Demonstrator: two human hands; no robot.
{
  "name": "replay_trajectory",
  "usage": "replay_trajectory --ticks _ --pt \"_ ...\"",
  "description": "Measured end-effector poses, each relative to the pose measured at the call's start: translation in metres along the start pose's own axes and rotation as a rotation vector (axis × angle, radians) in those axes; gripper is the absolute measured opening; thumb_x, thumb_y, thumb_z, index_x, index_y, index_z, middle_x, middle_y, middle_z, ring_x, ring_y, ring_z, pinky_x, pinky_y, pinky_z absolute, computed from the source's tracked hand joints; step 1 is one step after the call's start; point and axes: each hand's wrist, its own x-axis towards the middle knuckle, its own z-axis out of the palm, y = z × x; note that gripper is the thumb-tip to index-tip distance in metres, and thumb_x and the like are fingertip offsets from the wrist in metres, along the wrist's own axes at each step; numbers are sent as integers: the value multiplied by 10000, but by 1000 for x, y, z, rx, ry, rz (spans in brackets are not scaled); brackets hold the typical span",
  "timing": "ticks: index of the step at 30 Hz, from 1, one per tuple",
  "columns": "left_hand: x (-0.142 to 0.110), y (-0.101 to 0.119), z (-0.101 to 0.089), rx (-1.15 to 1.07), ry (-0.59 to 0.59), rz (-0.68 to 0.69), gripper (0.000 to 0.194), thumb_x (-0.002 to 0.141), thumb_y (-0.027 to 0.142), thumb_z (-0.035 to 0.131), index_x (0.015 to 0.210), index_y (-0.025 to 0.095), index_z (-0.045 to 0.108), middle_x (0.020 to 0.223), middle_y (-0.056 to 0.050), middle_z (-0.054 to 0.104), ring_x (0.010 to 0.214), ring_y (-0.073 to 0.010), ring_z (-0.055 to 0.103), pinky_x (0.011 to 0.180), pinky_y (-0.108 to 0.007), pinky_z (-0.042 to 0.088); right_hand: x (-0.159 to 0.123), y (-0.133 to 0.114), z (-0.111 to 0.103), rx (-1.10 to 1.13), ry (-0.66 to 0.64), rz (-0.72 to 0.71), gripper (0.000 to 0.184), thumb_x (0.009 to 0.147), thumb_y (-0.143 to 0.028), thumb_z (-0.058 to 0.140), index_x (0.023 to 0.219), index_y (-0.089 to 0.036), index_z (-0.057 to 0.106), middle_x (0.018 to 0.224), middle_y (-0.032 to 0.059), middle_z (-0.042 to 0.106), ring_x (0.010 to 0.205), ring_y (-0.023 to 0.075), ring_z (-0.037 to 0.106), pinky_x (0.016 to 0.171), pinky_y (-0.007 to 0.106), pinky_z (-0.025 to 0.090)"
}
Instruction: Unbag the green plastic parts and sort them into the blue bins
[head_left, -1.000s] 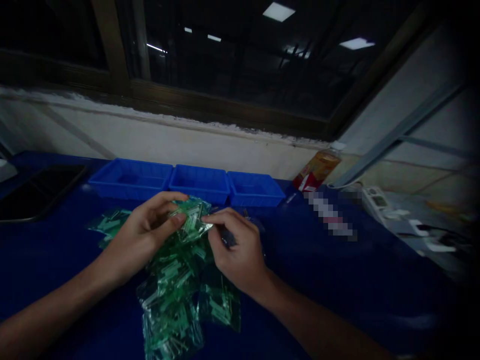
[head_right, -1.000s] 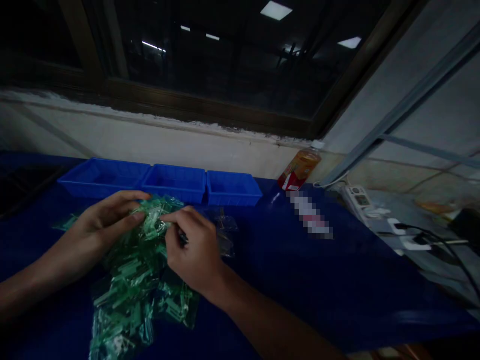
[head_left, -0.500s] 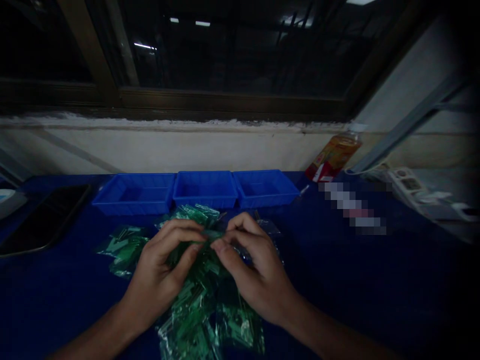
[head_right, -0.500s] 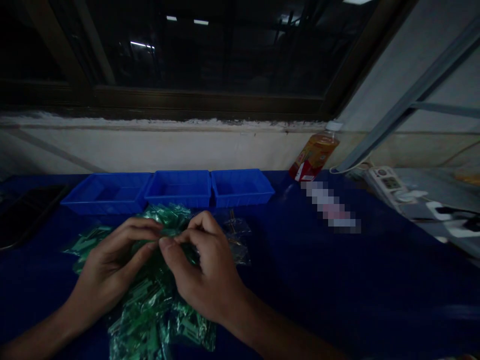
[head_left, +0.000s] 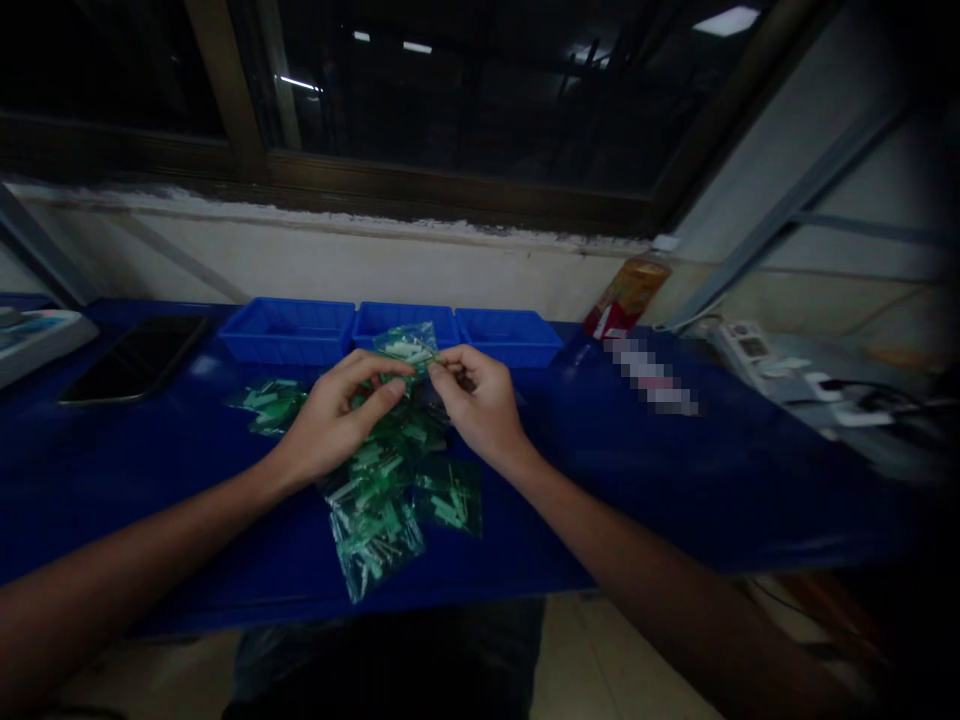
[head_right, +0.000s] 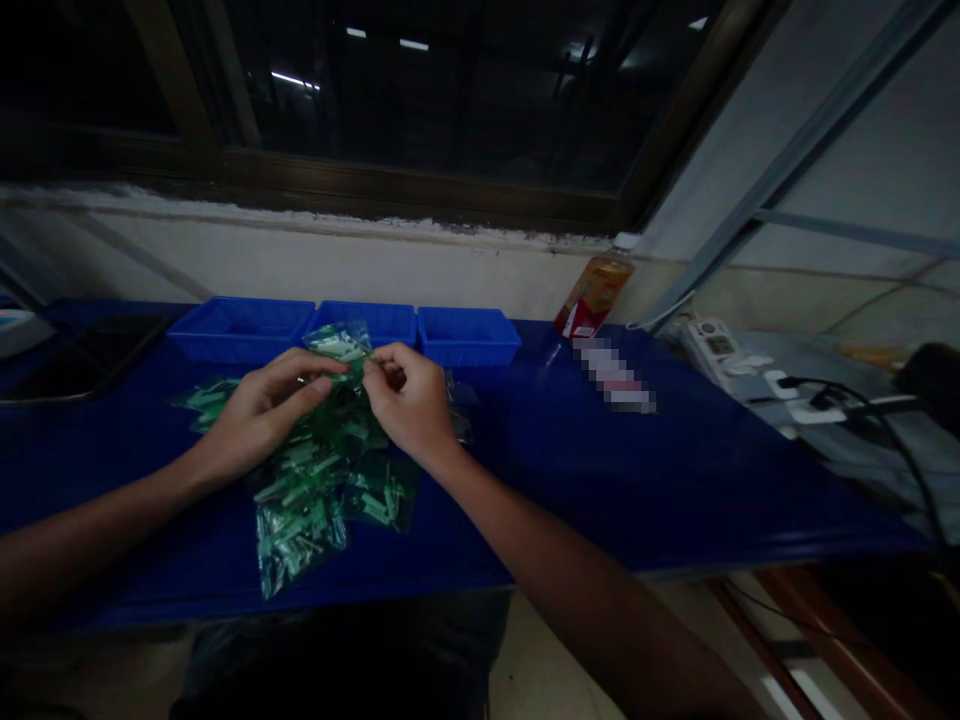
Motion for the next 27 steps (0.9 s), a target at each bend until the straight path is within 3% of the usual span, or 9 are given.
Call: replay_trajectory --ticks 5,9,12,15,18,21,23,27 --pt "5 2 -7 -103 106 -209 457 859 489 322 817 180 658 884 -55 556 764 -175 485 628 -269 379 -2 4 6 -215 -13 -268 114 778 -246 487 719 -184 562 530 -41 437 489 91 419 523 234 339" --pt "12 -4 -14 -147 107 -405 519 782 593 381 704 162 659 697 -48 541 587 -148 425 485 -244 292 -3 11 10 -314 -50 -411 140 801 -225 478 764 -185 606 599 -12 510 566 107 486 569 231 372" --pt "16 -10 -19 -270 46 -513 452 755 542 431 714 139 633 701 -37 557 509 -111 379 444 -226 251 2 18 12 -374 -62 -538 168 813 -199 465 804 -183 631 659 11 560 622 119 515 611 239 394" --pt "18 -17 -22 -405 46 -550 268 708 366 472 718 128 595 720 -27 569 492 -92 398 442 -211 277 10 22 14 -404 -92 -608 196 819 -170 446 867 -183 636 727 27 588 686 131 531 673 255 411" --pt "19 -23 -23 -343 84 -454 135 653 248 515 704 136 571 635 8 533 513 -93 437 461 -200 304 16 23 17 -352 -125 -565 235 808 -135 429 936 -179 621 805 33 574 737 127 534 705 253 421" --pt "18 -25 -22 -123 115 -234 154 710 269 514 771 144 580 625 17 530 530 -103 455 491 -208 336 15 21 19 -268 -122 -441 205 788 -173 475 930 -166 621 847 41 534 780 130 529 694 248 423" --pt "16 -24 -21 98 135 -45 190 752 283 503 845 146 596 684 0 557 574 -117 485 534 -223 369 13 18 20 -197 -110 -337 176 795 -269 502 854 -165 631 825 35 521 779 133 522 667 248 416" --pt "13 -20 -19 401 94 269 212 802 229 481 939 161 628 803 -36 581 676 -133 528 613 -244 410 10 12 18 -34 -112 -139 373 818 -444 440 602 -167 563 655 -4 494 655 113 488 613 242 373"
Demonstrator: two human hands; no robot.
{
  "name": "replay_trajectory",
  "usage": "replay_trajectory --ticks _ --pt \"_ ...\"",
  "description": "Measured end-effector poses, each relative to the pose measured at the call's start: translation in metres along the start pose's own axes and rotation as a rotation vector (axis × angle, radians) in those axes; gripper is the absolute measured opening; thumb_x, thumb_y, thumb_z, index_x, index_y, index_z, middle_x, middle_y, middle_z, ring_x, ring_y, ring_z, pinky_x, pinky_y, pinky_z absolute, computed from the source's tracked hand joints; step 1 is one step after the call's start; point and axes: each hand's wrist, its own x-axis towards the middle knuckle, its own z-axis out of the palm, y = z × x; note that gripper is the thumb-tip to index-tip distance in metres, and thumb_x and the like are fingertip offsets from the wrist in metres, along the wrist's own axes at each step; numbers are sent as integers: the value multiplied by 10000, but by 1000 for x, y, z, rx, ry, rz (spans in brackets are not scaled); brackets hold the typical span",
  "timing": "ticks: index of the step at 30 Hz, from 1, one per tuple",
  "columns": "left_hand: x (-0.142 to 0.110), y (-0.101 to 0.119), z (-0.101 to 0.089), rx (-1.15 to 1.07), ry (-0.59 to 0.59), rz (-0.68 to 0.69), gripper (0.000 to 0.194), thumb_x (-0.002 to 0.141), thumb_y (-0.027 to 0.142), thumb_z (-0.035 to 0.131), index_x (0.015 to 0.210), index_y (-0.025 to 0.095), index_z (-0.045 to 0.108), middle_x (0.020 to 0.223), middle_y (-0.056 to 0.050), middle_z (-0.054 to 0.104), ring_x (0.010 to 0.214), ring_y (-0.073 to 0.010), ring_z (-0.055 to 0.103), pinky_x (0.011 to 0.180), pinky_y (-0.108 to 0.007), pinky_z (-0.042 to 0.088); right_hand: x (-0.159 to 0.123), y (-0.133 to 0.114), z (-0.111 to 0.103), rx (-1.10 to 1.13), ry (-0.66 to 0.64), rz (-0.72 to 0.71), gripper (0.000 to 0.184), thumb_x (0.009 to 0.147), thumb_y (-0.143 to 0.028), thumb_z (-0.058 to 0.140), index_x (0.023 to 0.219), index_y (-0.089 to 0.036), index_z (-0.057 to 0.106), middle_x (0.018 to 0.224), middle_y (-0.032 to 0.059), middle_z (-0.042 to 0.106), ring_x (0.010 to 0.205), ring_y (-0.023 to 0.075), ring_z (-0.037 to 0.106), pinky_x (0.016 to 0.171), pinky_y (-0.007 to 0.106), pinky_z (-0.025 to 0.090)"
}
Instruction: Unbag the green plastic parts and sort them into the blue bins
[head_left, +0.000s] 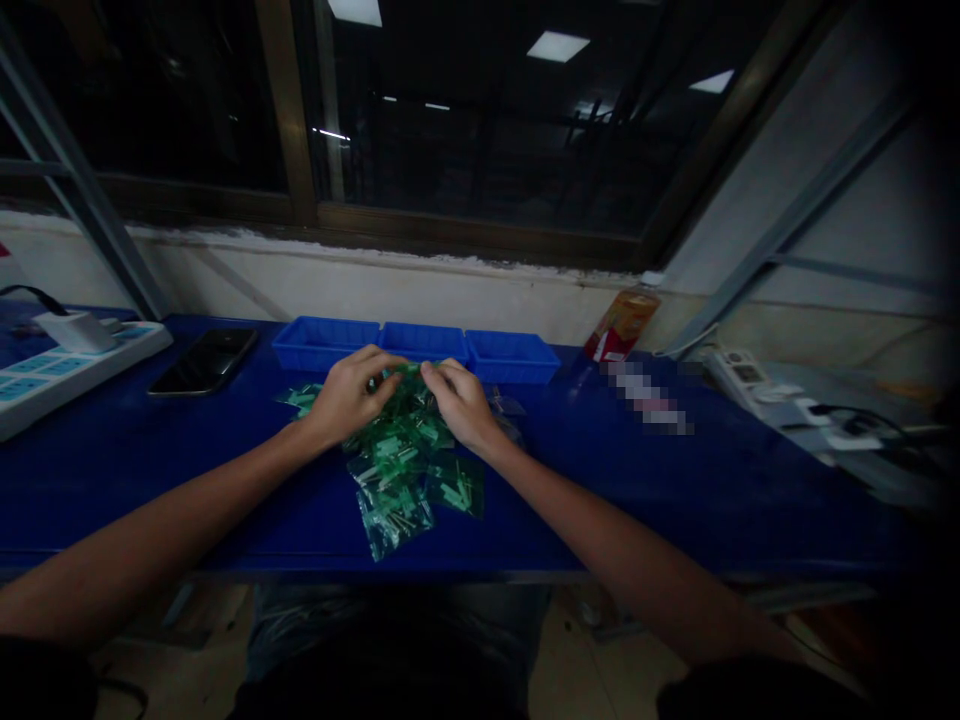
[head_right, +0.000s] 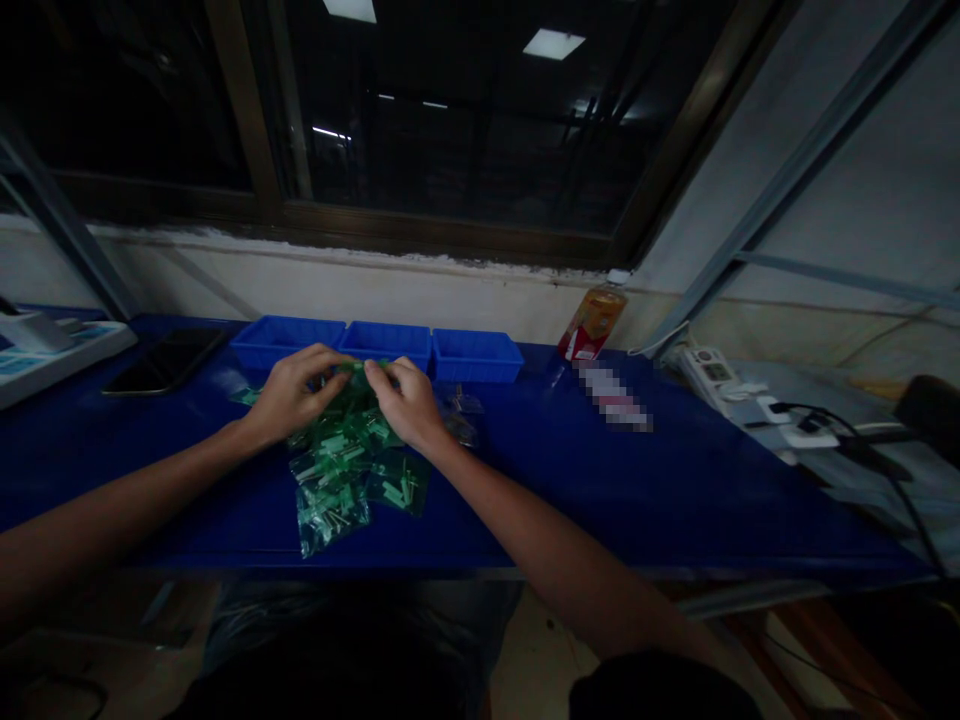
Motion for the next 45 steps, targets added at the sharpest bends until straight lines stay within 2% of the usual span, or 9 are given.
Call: replay_trajectory --ticks 5,10,17,23,27,31,38,41,45 --pt "-2 -5 1 25 43 151 234 813 149 478 982 196 633 879 -44 559 795 -142 533 677 -256 437 -1 -2 -4 231 -31 206 422 797 -498 427 559 -166 529 545 -25 480 544 93 449 531 219 332" --pt "-1 -5 1 40 55 165 263 804 124 464 991 205 630 923 -49 501 762 -127 514 673 -272 447 -1 5 0 212 42 197 261 753 -387 516 609 -170 535 511 -44 459 483 86 433 465 206 309" --pt "4 -1 -1 -167 -66 -233 333 835 398 429 937 147 623 803 -44 552 700 -151 532 590 -253 431 0 6 -5 12 138 -34 182 780 -299 510 829 -167 625 612 -8 572 528 111 517 504 229 397" --pt "6 -4 3 -435 -129 -474 460 826 518 373 683 133 581 560 -7 528 537 -127 493 530 -237 386 -5 -3 -12 -215 58 -342 266 781 -121 444 899 -213 664 755 16 595 703 120 553 679 254 442" --pt "4 -7 8 -526 -128 -439 261 770 405 531 780 147 569 589 25 513 523 -102 480 514 -216 384 -7 0 -11 -172 -34 -327 368 710 -38 417 934 -212 651 860 34 555 808 125 540 711 252 446" --pt "2 -5 6 -294 8 -243 165 788 305 533 830 149 570 747 -20 552 658 -130 537 571 -239 438 -5 3 -10 -38 -17 -101 224 677 -142 537 865 -176 653 982 73 469 910 169 506 678 271 458" --pt "0 8 -1 98 131 177 84 788 153 540 836 177 605 944 -60 521 902 -167 523 791 -348 459 -2 -4 -12 268 -50 189 316 769 -450 492 632 -175 564 601 -15 490 612 112 493 570 241 388" --pt "0 10 3 38 109 146 69 778 158 554 827 173 599 986 -64 493 941 -178 514 803 -366 469 -1 -7 -9 362 -23 255 184 722 -355 548 689 -174 554 544 -39 469 503 93 449 480 222 343" --pt "0 7 8 -244 84 -92 172 741 287 609 869 176 580 1068 -61 422 995 -190 489 759 -345 497 2 -9 -9 263 76 121 118 719 -291 537 721 -173 548 548 -41 455 478 91 439 453 221 334"
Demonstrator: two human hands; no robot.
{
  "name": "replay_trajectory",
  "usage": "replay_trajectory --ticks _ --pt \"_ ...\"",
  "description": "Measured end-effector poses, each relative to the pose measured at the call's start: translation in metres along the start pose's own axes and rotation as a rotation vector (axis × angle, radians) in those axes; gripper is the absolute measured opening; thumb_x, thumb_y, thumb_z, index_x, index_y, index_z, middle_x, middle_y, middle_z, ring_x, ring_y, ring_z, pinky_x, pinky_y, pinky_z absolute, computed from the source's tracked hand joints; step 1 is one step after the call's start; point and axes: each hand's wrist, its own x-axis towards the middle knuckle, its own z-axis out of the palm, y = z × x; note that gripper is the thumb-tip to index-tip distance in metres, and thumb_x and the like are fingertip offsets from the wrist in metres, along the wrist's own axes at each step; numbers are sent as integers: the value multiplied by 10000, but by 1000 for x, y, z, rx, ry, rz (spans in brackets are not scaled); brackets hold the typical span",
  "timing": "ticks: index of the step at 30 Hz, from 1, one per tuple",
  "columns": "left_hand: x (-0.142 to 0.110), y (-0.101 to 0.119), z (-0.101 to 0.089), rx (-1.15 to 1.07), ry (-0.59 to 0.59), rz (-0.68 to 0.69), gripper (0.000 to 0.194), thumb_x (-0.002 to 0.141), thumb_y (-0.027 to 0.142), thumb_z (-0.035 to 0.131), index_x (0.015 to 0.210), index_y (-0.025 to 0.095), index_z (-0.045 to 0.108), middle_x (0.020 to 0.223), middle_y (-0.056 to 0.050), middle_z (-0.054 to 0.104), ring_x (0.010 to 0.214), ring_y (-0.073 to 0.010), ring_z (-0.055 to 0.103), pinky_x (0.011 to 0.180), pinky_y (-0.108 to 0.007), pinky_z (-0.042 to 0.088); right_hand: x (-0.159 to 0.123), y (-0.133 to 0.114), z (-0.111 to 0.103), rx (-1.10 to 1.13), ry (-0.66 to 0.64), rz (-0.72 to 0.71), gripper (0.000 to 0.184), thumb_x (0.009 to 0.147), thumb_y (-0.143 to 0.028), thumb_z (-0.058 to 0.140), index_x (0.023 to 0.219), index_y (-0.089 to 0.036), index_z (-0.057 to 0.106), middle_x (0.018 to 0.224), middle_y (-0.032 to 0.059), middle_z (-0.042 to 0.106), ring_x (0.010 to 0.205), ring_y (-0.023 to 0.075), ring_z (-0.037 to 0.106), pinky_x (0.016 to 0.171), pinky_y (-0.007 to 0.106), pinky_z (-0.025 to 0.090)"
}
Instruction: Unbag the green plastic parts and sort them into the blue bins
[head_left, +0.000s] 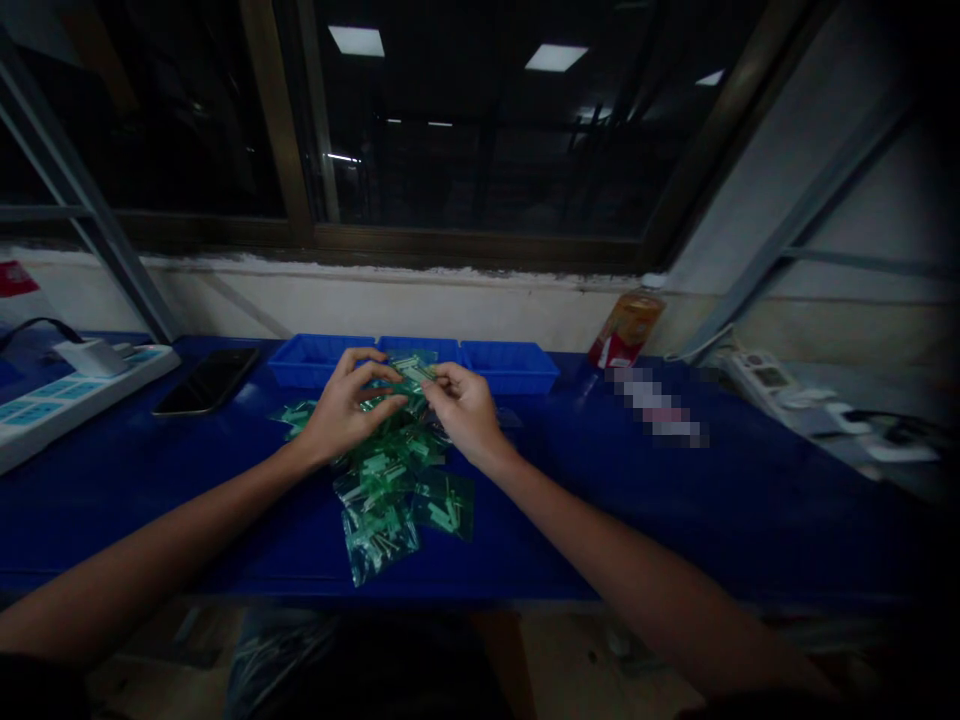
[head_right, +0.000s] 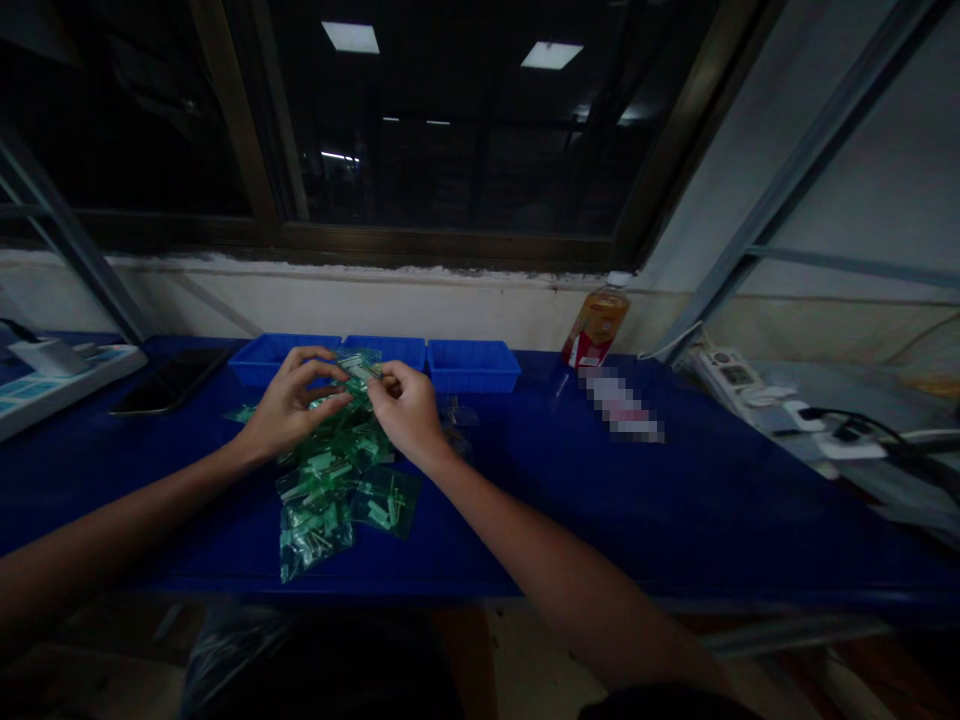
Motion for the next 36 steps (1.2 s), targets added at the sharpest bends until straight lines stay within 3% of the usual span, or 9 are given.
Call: replay_trajectory --ticks 7,11,15,20,22,26,30,33,36 --pt "3 -10 -2 -590 -110 -525 475 819 547 370 703 135 577 695 -35 541 584 -122 501 546 -257 426 2 -1 -8 -497 -82 -506 195 804 -202 452 887 -202 628 758 29 562 716 141 524 679 287 424" --pt "4 -11 -4 -759 -96 -604 409 781 529 456 704 145 574 640 -17 535 523 -105 467 488 -233 385 2 2 -8 -637 -127 -629 266 822 -160 420 938 -245 643 797 41 542 796 165 499 738 320 423" --pt "3 -12 -2 -626 -85 -540 230 725 373 600 687 151 556 622 17 497 524 -83 444 493 -202 369 2 6 -8 -668 -135 -631 300 795 -123 432 956 -255 648 873 57 511 856 185 474 749 342 421" --pt "4 -10 -3 -456 -1 -417 211 720 347 605 777 167 513 658 35 478 527 -71 450 501 -188 385 4 10 -9 -571 -59 -484 233 758 -143 482 904 -207 652 862 52 490 871 176 485 782 334 410" --pt "5 -10 -6 -384 30 -329 191 736 325 589 796 173 491 681 34 483 547 -78 473 527 -203 411 4 9 -9 -514 -41 -383 178 795 -241 484 802 -188 654 783 39 512 809 162 503 746 317 408" --pt "3 -8 -9 -20 -9 -26 71 783 232 534 822 174 526 817 -20 526 725 -133 526 630 -261 446 2 5 -6 -308 -101 -146 410 855 -423 370 596 -175 570 595 6 513 636 127 508 638 283 395" --pt "-2 0 -7 198 -103 251 138 779 94 483 838 185 569 941 -48 499 911 -166 503 772 -328 448 -1 7 0 -91 -86 -2 207 778 -363 503 814 -177 588 600 -22 511 586 110 497 560 247 390" --pt "-4 2 -5 249 -116 276 175 770 76 485 839 199 589 997 -51 455 947 -171 485 794 -345 450 0 12 2 9 4 39 340 680 -240 594 1009 -176 538 643 -37 510 594 102 500 557 231 401" --pt "-4 0 -3 234 -133 209 154 767 113 509 858 201 597 1048 -59 421 933 -172 486 790 -349 453 2 16 1 99 -1 95 334 696 -242 568 1020 -171 532 735 0 561 625 107 524 552 232 416"
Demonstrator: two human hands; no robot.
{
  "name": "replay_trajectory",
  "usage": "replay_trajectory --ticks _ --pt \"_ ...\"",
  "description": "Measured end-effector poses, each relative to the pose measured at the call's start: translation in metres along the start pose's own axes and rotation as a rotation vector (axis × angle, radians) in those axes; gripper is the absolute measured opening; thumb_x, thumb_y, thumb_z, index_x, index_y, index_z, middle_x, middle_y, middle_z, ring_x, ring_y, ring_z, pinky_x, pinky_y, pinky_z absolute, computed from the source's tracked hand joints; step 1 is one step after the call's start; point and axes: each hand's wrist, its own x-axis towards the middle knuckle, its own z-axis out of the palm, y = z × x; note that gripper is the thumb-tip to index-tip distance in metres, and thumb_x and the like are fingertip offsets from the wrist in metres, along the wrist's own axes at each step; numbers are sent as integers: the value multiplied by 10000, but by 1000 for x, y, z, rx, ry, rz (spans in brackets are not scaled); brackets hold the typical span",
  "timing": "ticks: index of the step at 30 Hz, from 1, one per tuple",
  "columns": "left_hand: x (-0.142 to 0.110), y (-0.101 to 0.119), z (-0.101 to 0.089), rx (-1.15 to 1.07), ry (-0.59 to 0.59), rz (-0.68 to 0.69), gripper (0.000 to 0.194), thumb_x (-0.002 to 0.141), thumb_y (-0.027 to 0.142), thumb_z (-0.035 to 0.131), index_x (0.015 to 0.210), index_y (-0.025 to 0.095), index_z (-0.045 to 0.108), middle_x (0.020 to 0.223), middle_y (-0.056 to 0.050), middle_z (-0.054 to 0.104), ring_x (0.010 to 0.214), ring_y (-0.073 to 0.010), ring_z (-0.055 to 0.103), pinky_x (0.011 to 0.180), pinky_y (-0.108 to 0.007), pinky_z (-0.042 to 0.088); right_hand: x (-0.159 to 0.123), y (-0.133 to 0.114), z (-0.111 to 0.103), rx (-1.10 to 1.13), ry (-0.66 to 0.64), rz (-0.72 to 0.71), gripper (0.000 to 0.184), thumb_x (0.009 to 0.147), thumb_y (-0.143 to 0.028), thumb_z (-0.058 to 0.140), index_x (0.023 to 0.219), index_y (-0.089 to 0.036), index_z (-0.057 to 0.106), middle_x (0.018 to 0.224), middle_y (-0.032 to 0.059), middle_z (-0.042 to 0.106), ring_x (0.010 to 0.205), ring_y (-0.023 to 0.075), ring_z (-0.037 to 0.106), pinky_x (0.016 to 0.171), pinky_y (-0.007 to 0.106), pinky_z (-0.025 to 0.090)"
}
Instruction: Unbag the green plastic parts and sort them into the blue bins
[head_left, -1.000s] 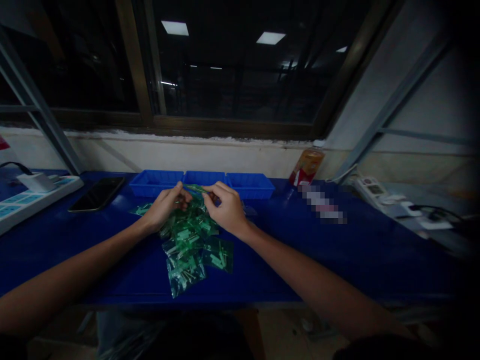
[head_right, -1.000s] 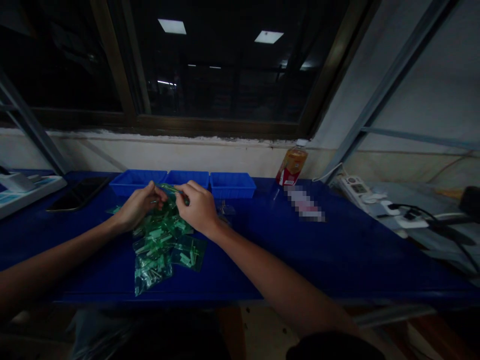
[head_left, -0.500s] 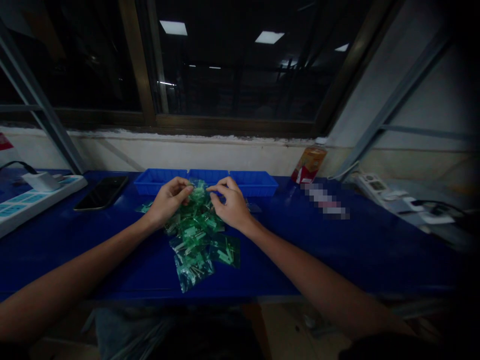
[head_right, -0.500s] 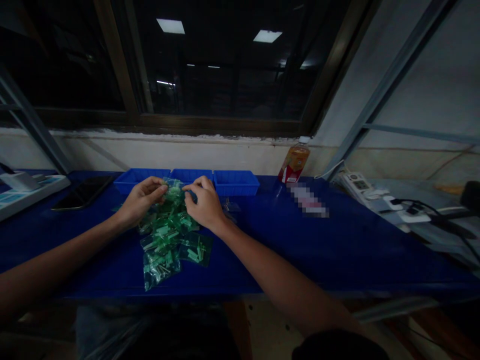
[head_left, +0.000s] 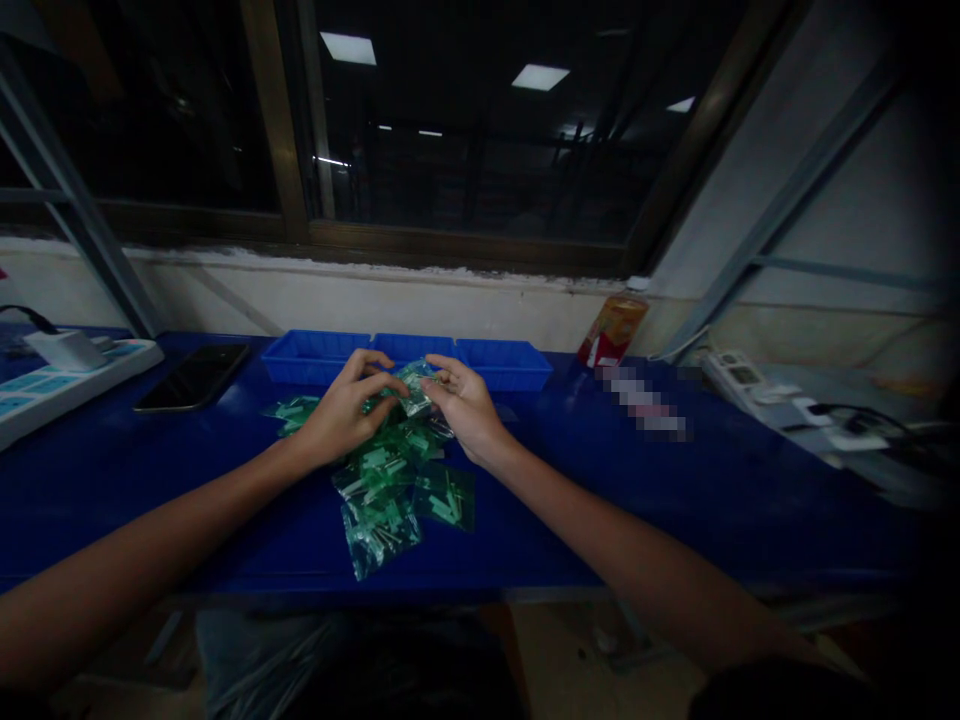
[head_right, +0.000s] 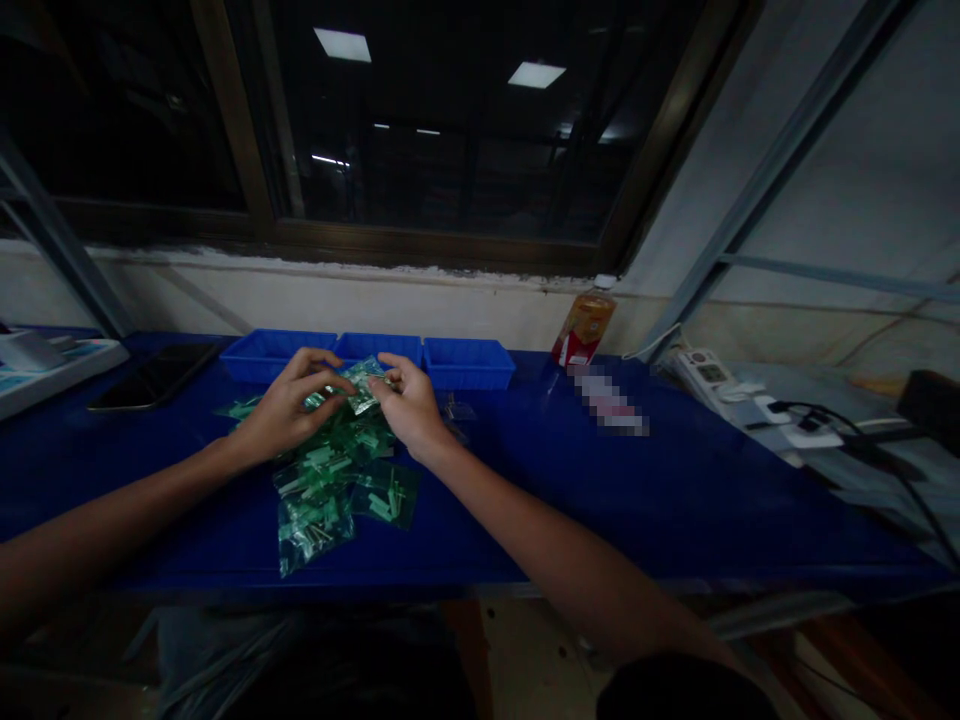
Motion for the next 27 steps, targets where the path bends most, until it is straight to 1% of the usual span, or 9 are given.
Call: replay_trajectory --ticks 3,7,10,12,15,20,22,24,27 --pt "1 0 1 -91 -29 -179 124 766 222 540 866 192 607 956 -56 451 871 -177 496 680 -300 464 0 0 -3 -35 -17 -62 214 724 -244 539 919 -158 567 805 39 596 676 127 552 592 259 440" --pt "5 8 -2 -402 -31 -556 279 801 412 471 805 165 601 727 -20 510 629 -133 490 502 -227 376 -8 -10 -5 -359 -28 -395 105 735 -172 532 805 -180 610 781 28 568 733 139 541 670 287 443" --pt "7 13 -5 -670 -51 -784 393 795 516 428 798 152 577 672 -9 530 493 -93 441 431 -206 301 -14 -16 -5 -498 -65 -582 157 764 -137 492 794 -212 626 779 21 542 765 138 531 695 287 440" --pt "8 15 -6 -745 -77 -835 383 760 514 491 769 140 572 674 -13 548 493 -87 449 438 -205 303 -14 -16 -5 -545 -85 -644 191 776 -130 469 803 -223 633 796 24 531 785 139 528 713 290 441" --pt "7 12 -5 -802 -72 -809 271 697 399 609 739 135 572 664 -2 547 543 -89 481 477 -201 334 -11 -12 -6 -617 -115 -670 230 768 -105 450 800 -231 639 822 28 543 843 153 525 771 312 432" --pt "6 6 -2 -805 32 -723 166 685 280 620 736 157 522 645 21 529 599 -95 510 516 -192 359 -11 -10 -5 -640 -152 -645 197 754 -114 474 829 -222 620 884 33 584 961 177 504 861 353 395" --pt "6 5 -2 -777 41 -674 144 697 256 604 738 161 503 631 30 513 580 -89 498 510 -188 354 -12 -12 -3 -597 -146 -562 127 745 -178 524 832 -202 613 874 38 603 950 186 510 867 366 382" --pt "6 5 -2 -736 32 -613 133 719 253 582 745 163 488 619 37 497 560 -84 479 505 -185 354 -12 -13 -1 -471 -133 -371 131 750 -286 546 805 -189 613 844 38 618 888 184 534 826 364 390" --pt "5 8 -3 -609 -5 -477 123 763 265 539 760 163 470 641 32 489 566 -87 471 515 -193 368 -11 -13 -1 -134 -121 -13 334 778 -484 470 771 -179 606 767 34 623 750 169 564 703 337 416"
